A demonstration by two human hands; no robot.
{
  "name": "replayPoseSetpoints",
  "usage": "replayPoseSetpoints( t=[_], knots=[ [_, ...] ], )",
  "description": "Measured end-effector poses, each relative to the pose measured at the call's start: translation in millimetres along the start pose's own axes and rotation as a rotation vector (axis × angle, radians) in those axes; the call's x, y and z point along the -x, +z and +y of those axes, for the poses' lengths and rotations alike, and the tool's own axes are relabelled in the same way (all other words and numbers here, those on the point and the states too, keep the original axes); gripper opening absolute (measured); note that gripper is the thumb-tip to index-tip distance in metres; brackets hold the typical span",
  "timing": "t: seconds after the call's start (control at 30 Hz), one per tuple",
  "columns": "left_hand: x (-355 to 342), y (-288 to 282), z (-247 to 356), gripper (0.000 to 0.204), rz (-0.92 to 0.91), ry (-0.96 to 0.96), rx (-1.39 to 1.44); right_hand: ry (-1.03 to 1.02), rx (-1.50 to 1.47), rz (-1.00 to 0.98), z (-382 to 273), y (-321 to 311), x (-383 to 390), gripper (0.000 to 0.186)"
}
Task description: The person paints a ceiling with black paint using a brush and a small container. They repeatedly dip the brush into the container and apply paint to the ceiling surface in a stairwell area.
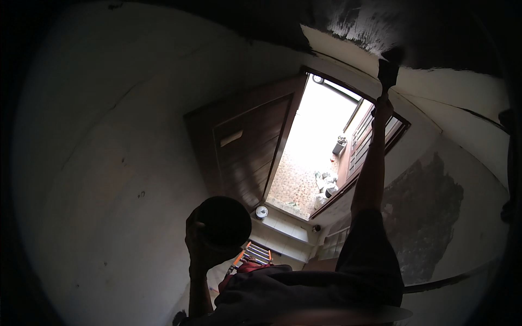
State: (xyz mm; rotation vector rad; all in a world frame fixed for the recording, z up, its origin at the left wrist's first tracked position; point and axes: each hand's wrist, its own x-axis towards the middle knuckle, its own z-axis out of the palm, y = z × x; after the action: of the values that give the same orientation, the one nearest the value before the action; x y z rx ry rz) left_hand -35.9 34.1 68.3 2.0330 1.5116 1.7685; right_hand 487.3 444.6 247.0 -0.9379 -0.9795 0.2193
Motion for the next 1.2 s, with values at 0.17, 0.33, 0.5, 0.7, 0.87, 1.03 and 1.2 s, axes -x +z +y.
replayPoseSetpoints(
  t=[0.17,0.33,0.5,0.7,0.87,1.03,1.2],
  knots=[
    [-2,5,4,0.107,-0.028,-0.006,0.021,0.228,0.003,0.051,-50,-10,-35,0.036],
    [-2,11,5,0.108,-0.042,0.002,0.078,0.101,-0.096,-0.064,-126,-19,-26,0.038],
    [-3,13,7,0.109,-0.049,0.038,0.114,-0.023,0.158,0.035,-94,-34,26,0.045],
    [-7,13,13,0.108,-0.027,0.067,0.163,0.17,0.288,0.033,-86,-10,-30,0.056],
    [-9,10,13,0.108,-0.022,0.067,0.11,-0.218,0.253,0.089,-99,-25,12,0.05],
    [-8,5,11,0.108,-0.027,0.04,0.026,0.123,0.046,0.132,-79,-8,29,0.048],
    [-8,4,7,0.107,-0.025,0.072,0.087,0.082,-0.041,0.159,-127,5,1,0.047]
  ],
)
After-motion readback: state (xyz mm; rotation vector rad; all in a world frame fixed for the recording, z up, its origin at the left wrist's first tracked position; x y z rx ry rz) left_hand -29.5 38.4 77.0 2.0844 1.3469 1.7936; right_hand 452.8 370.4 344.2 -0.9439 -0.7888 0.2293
